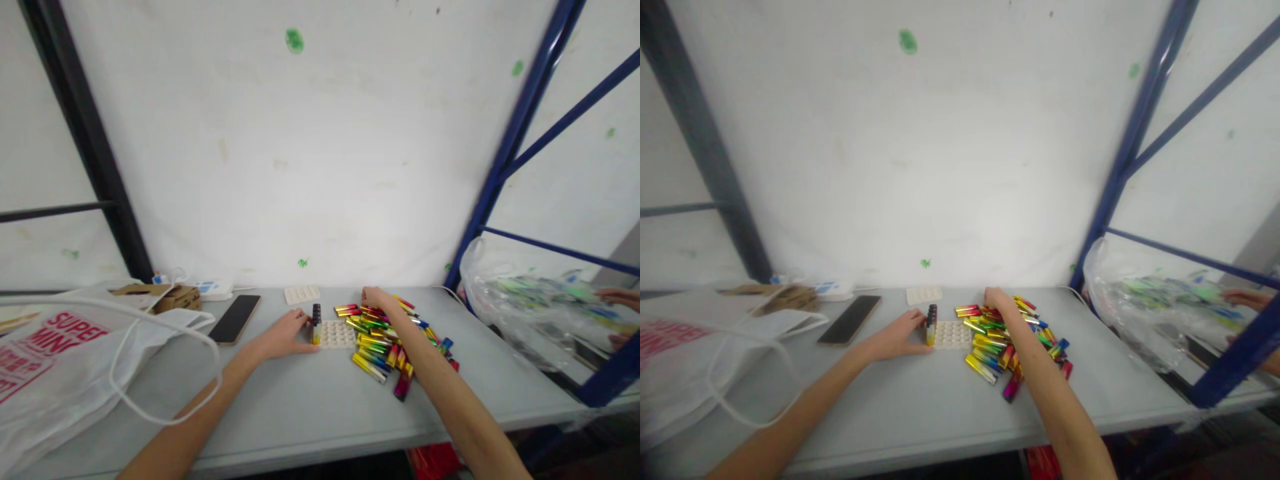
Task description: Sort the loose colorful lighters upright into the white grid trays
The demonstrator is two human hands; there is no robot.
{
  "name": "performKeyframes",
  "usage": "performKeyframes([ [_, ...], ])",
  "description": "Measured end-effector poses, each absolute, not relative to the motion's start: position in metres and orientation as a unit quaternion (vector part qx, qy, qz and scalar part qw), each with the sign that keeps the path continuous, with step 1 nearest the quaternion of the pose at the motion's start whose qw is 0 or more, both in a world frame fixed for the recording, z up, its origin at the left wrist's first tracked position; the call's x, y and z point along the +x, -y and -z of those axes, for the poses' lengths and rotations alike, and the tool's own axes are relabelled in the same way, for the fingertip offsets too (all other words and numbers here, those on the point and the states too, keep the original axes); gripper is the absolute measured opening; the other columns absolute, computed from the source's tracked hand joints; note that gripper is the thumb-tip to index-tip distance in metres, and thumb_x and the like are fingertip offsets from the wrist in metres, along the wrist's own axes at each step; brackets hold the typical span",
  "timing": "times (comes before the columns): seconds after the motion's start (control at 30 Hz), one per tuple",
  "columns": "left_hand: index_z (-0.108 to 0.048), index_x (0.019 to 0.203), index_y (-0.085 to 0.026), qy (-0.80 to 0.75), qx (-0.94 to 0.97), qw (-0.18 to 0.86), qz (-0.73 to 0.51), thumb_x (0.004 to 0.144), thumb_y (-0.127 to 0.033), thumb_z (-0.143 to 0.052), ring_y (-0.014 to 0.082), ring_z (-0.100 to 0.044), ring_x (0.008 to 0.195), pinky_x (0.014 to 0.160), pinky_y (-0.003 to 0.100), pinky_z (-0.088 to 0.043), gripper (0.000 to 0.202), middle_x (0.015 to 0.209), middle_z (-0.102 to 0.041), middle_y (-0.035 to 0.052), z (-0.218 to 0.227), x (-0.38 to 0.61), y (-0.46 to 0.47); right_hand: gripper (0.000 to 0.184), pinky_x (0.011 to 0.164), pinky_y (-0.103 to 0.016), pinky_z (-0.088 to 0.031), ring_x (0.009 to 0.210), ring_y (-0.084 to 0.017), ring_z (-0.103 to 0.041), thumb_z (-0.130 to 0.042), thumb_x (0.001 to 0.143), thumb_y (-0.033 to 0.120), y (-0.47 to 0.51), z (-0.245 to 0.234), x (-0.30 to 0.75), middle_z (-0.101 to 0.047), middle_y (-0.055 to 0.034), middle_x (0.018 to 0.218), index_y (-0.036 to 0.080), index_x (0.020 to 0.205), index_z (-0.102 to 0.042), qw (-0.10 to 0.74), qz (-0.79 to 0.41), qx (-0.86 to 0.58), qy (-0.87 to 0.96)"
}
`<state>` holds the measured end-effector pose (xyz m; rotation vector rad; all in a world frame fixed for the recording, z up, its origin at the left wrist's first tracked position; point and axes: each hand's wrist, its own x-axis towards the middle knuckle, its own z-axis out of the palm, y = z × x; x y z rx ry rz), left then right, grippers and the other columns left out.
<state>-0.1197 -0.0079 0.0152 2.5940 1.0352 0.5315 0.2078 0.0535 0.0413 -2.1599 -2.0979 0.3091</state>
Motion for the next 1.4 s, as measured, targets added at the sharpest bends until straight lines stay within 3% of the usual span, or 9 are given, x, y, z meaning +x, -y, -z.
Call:
performKeyframes([
  [0.13, -0.070, 0.113, -0.019, -0.359, 0.903, 0.145, -0.187, 0.076, -0.066, -0.077, 0.0310, -0.061, 0.106, 0.094, 0.038, -0.051, 0.061, 0.114, -0.065, 0.0106, -0.015, -0.120, 0.008, 0.036, 0.090, -0.038, -0.056, 0.106, -0.025, -0.069, -0.073, 0.090, 0.020, -0.048, -0.044, 0.207, -0.069, -0.0147, 0.122, 0.015, 0.126, -0.066, 0.093, -0.095, -0.712, 0.689],
  [0.27, -0.070, 0.114, -0.018, -0.362, 0.901, 0.149, -0.190, 0.075, -0.065, -0.079, 0.0312, -0.062, 0.104, 0.093, 0.038, -0.051, 0.062, 0.114, -0.066, 0.0108, -0.016, -0.119, 0.009, 0.045, 0.088, -0.031, -0.050, 0.105, -0.024, -0.069, -0.066, 0.085, 0.007, -0.041, -0.054, 0.213, -0.074, -0.0163, 0.114, 0.012, 0.130, -0.064, 0.176, -0.066, -0.702, 0.686],
  [0.4, -0.071, 0.112, -0.018, -0.367, 0.899, 0.146, -0.191, 0.074, -0.066, -0.079, 0.0323, -0.062, 0.104, 0.093, 0.039, -0.051, 0.061, 0.112, -0.067, 0.0117, -0.016, -0.118, 0.009, 0.046, 0.082, -0.029, -0.051, 0.093, -0.020, -0.068, -0.064, 0.084, 0.017, -0.029, -0.066, 0.219, -0.077, -0.0098, 0.104, 0.015, 0.130, -0.062, 0.293, -0.111, -0.658, 0.685],
  [0.57, -0.070, 0.111, -0.019, -0.371, 0.900, 0.142, -0.181, 0.074, -0.068, -0.078, 0.0329, -0.063, 0.105, 0.094, 0.039, -0.051, 0.062, 0.112, -0.066, 0.0118, -0.017, -0.117, 0.009, 0.047, 0.081, -0.031, -0.052, 0.092, -0.021, -0.068, -0.077, 0.077, 0.043, 0.003, -0.060, 0.199, -0.075, -0.0089, 0.104, 0.017, 0.114, -0.070, 0.517, -0.392, -0.467, 0.601],
  [0.67, -0.069, 0.110, -0.019, -0.372, 0.899, 0.143, -0.182, 0.074, -0.068, -0.078, 0.0328, -0.062, 0.104, 0.093, 0.039, -0.051, 0.062, 0.111, -0.066, 0.0114, -0.018, -0.117, 0.009, 0.047, 0.082, -0.032, -0.053, 0.094, -0.021, -0.067, -0.077, 0.077, 0.054, 0.024, -0.048, 0.176, -0.073, -0.0097, 0.111, 0.019, 0.107, -0.071, 0.534, -0.485, -0.422, 0.549],
  [0.83, -0.068, 0.112, -0.016, -0.369, 0.901, 0.144, -0.177, 0.076, -0.065, -0.076, 0.0328, -0.062, 0.106, 0.095, 0.040, -0.051, 0.061, 0.112, -0.065, 0.0122, -0.019, -0.117, 0.010, 0.048, 0.069, -0.031, -0.053, 0.070, -0.015, -0.061, -0.075, 0.078, 0.061, 0.046, -0.040, 0.145, -0.070, -0.0029, 0.094, 0.023, 0.104, -0.061, 0.523, -0.563, -0.379, 0.516],
  [1.0, -0.067, 0.108, -0.017, -0.364, 0.901, 0.150, -0.179, 0.075, -0.066, -0.077, 0.0315, -0.062, 0.102, 0.092, 0.040, -0.052, 0.060, 0.110, -0.065, 0.0114, -0.020, -0.117, 0.009, 0.049, 0.045, -0.020, -0.021, 0.046, -0.007, -0.027, -0.074, 0.079, 0.065, 0.050, -0.037, 0.130, -0.044, 0.0096, 0.061, 0.024, 0.099, -0.057, 0.515, -0.593, -0.357, 0.507],
  [1.17, -0.067, 0.106, -0.017, -0.352, 0.907, 0.164, -0.163, 0.069, -0.065, -0.081, 0.0313, -0.062, 0.101, 0.092, 0.040, -0.053, 0.062, 0.109, -0.066, 0.0103, -0.027, -0.122, 0.009, 0.060, 0.044, -0.025, -0.013, 0.043, -0.008, -0.017, -0.055, 0.085, 0.079, 0.048, -0.031, 0.126, -0.025, 0.0091, 0.051, 0.023, 0.066, -0.046, 0.504, -0.578, -0.405, 0.497],
  [1.4, -0.066, 0.104, -0.017, -0.335, 0.912, 0.169, -0.164, 0.067, -0.060, -0.083, 0.0309, -0.061, 0.103, 0.095, 0.041, -0.052, 0.059, 0.108, -0.064, 0.0088, -0.030, -0.125, 0.010, 0.050, 0.040, -0.029, -0.017, 0.039, -0.012, -0.019, -0.031, 0.094, 0.057, 0.042, -0.020, 0.128, -0.026, 0.0056, 0.042, 0.027, 0.054, -0.032, 0.471, -0.444, -0.504, 0.573],
])
